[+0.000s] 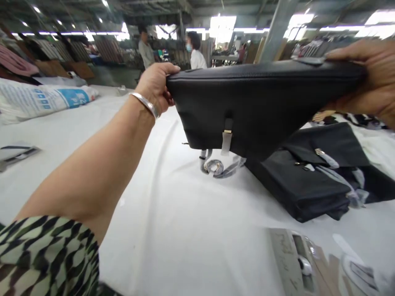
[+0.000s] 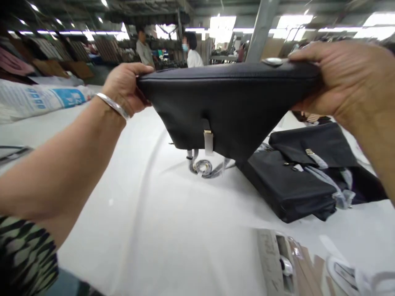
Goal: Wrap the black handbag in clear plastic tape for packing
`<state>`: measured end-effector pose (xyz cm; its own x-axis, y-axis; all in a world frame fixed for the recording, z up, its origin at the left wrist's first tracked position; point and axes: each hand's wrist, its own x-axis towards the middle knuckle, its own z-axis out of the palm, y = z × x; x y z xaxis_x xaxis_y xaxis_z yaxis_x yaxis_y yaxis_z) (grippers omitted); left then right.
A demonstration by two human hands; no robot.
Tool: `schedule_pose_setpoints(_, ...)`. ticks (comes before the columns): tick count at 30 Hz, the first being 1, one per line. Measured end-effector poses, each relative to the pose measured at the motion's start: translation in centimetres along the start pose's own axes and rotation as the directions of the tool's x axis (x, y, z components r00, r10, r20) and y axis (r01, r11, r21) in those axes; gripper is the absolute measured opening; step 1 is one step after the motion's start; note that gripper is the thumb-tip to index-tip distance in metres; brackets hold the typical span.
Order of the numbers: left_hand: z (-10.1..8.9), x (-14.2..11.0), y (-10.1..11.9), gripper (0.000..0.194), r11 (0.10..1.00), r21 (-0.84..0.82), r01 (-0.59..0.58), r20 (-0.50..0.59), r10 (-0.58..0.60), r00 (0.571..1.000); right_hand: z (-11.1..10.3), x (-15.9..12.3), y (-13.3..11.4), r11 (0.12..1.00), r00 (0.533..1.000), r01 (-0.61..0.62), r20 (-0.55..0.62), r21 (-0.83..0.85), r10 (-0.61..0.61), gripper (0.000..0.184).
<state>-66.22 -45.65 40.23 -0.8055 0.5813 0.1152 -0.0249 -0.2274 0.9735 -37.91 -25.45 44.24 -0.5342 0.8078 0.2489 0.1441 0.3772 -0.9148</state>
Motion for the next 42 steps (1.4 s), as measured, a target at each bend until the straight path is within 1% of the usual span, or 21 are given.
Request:
schedule_pose_setpoints(3,0.9,-1.6,3.3,0.008,0.997,-0.034,-0.070,0.008,0.071,0.997,-1.9,-1.8,-3.6,0.986,0.990,-0.065,0.134,0.156,0.044,0.023)
schedule_pose_setpoints(5,1.0,-3.1,3.2,0.007,0.990,-0.053,-0.127,0.015,0.128,0.992,-2.6,-3.8,-3.2,0.985,0.995,0.026,0.088,0.172,-0.041,0.016)
schedule_pose_setpoints(6,0.7,-4.1,2.3,0.009,0.987,-0.053,-0.149,0.023,0.150,0.988,-2.7,-5.1,-2.2,0.987,0.996,0.053,0.056,0.154,-0.063,0.016)
schedule_pose_setpoints(8,-0.7,-6.3,-0.9,0.016,0.984,-0.034,-0.173,0.045,0.174,0.984,-2.4,-8.4,1.7,0.996,0.997,0.075,-0.008,0.057,-0.075,0.023)
schedule_pose_setpoints(10,-3.0,-9.1,-6.0,0.029,0.992,-0.001,-0.124,0.081,0.124,0.989,-1.3,-12.7,7.6,0.991,0.993,0.052,-0.098,-0.121,-0.064,0.034)
schedule_pose_setpoints(11,-4.4,-10.7,-9.0,0.036,0.997,0.029,-0.075,0.107,0.071,0.992,-0.4,-15.3,11.1,0.985,0.996,0.011,-0.091,-0.170,-0.027,0.042)
schedule_pose_setpoints(13,-7.5,-14.5,-15.3,0.041,0.986,0.144,0.084,0.146,-0.106,0.984,1.5,-21.0,18.4,0.978,0.997,-0.077,-0.042,-0.194,0.070,0.049)
schedule_pose_setpoints(15,-10.4,-18.7,-21.1,0.043,0.938,0.243,0.248,0.160,-0.291,0.943,3.5,-27.0,25.3,0.942,0.986,-0.152,0.017,-0.300,0.165,0.045)
schedule_pose_setpoints(17,-12.9,-22.9,-25.6,0.042,0.881,0.310,0.357,0.141,-0.414,0.899,5.1,-32.7,30.9,0.923,0.966,-0.188,0.108,-0.336,0.236,0.037)
schedule_pose_setpoints(20,-15.9,-28.1,-29.5,0.039,0.782,0.445,0.437,0.088,-0.523,0.848,6.3,-39.3,35.8,0.921,0.927,-0.240,0.210,-0.306,0.311,0.028)
schedule_pose_setpoints(23,-18.2,-31.0,-30.7,0.038,0.704,0.592,0.391,0.095,-0.543,0.835,5.8,-42.6,36.9,0.891,0.894,-0.349,0.182,-0.292,0.410,0.034)
schedule_pose_setpoints(24,-18.8,-31.4,-30.5,0.041,0.679,0.645,0.352,0.085,-0.521,0.849,5.4,-42.8,36.6,0.884,0.901,-0.353,0.144,-0.306,0.410,0.041)
schedule_pose_setpoints(26,-19.4,-31.4,-29.6,0.056,0.614,0.756,0.227,0.060,-0.410,0.910,4.2,-42.2,35.3,0.882,0.938,-0.273,0.098,-0.383,0.333,0.059)
schedule_pose_setpoints(28,-19.1,-30.4,-28.0,0.077,0.528,0.849,0.039,0.116,-0.259,0.959,3.0,-40.1,33.1,0.881,0.963,-0.108,0.172,-0.461,0.208,0.072)
schedule_pose_setpoints(29,-18.5,-29.6,-27.1,0.084,0.490,0.868,-0.073,0.200,-0.211,0.957,2.6,-38.5,31.8,0.879,0.955,-0.026,0.249,-0.476,0.163,0.074)
schedule_pose_setpoints(30,-17.7,-28.6,-26.2,0.087,0.468,0.863,-0.189,0.309,-0.194,0.931,2.5,-36.6,30.6,0.885,0.930,0.037,0.340,-0.463,0.139,0.072)
schedule_pose_setpoints(32,-15.5,-26.2,-24.8,0.080,0.485,0.795,-0.365,0.521,-0.235,0.821,3.3,-32.1,28.2,0.916,0.863,0.057,0.481,-0.397,0.155,0.063)
schedule_pose_setpoints(34,-12.9,-23.6,-24.1,0.067,0.529,0.745,-0.406,0.618,-0.320,0.718,5.4,-27.7,26.4,0.952,0.761,-0.051,0.606,-0.301,0.232,0.054)
schedule_pose_setpoints(36,-10.6,-21.4,-24.3,0.060,0.566,0.738,-0.368,0.638,-0.409,0.652,8.4,-24.2,25.7,0.960,0.637,-0.217,0.720,-0.174,0.275,0.050)
schedule_pose_setpoints(39,-8.5,-19.7,-25.5,0.068,0.581,0.720,-0.378,0.684,-0.505,0.527,12.5,-22.1,26.8,0.950,0.528,-0.306,0.818,-0.068,0.228,0.053)
schedule_pose_setpoints(42,-8.1,-20.2,-26.9,0.085,0.520,0.706,-0.481,0.702,-0.609,0.371,14.3,-23.3,29.5,0.936,0.416,-0.323,0.868,-0.138,0.271,0.061)
